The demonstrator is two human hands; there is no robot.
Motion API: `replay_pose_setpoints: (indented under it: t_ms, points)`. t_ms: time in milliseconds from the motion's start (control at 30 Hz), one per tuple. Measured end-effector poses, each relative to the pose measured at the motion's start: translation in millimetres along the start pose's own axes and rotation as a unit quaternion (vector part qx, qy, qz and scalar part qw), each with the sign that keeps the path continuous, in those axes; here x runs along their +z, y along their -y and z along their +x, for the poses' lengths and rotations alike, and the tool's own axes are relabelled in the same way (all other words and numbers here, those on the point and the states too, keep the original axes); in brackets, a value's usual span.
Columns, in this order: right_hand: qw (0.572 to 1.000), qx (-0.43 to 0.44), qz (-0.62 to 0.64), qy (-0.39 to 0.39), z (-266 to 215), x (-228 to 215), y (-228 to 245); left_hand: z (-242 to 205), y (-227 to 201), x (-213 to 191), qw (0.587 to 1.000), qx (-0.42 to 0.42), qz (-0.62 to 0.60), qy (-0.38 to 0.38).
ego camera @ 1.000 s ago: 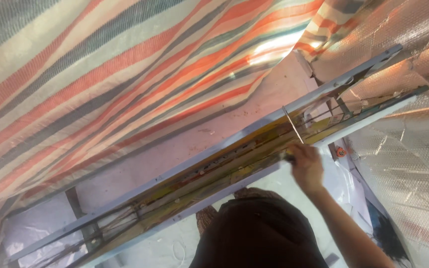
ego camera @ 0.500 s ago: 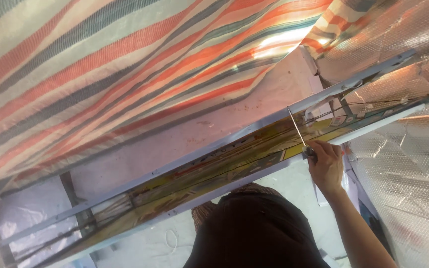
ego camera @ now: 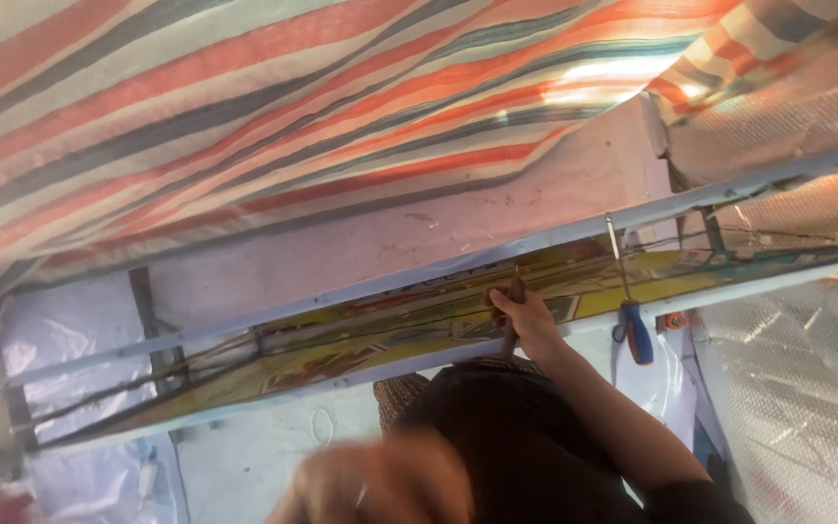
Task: Assembling a large sign frame using a screwdriver and applying a white backing sheet
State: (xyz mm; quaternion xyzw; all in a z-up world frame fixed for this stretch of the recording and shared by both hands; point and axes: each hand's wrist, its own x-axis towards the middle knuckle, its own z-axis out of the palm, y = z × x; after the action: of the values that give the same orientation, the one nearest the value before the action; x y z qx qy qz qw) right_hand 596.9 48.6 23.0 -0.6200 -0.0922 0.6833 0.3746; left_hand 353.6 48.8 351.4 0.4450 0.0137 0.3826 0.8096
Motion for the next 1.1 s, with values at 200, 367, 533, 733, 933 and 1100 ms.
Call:
replay_pose_setpoints:
  t_ms: [200, 367, 533, 733, 933, 1100]
  points:
    - [0.984, 0.076, -0.159, -0.022, 9, 45, 15, -144, 187, -209, 0.763, -0.129, -0.076, -0.629]
    - [0.983, 0.085, -0.16, 0.01, 16, 81, 12, -162, 209, -258, 0.686, -0.137, -0.053, -0.713]
    - [0.986, 0.088, -0.134, 0.04, -11, 125, 26, -146, 197, -251, 0.669, -0.226, 0.077, -0.704]
    - [0.993, 0.059, -0.101, -0.007, -13, 139, 23, -163, 228, -287, 0.661, -0.212, 0.065, -0.717]
    - [0.998, -0.003, -0.059, -0.002, 42, 103, -24, -173, 254, -300, 0.687, -0.148, 0.05, -0.709]
    - [0.995, -0.016, -0.099, -0.015, 26, 110, -20, -210, 328, -350, 0.733, -0.065, 0.063, -0.674]
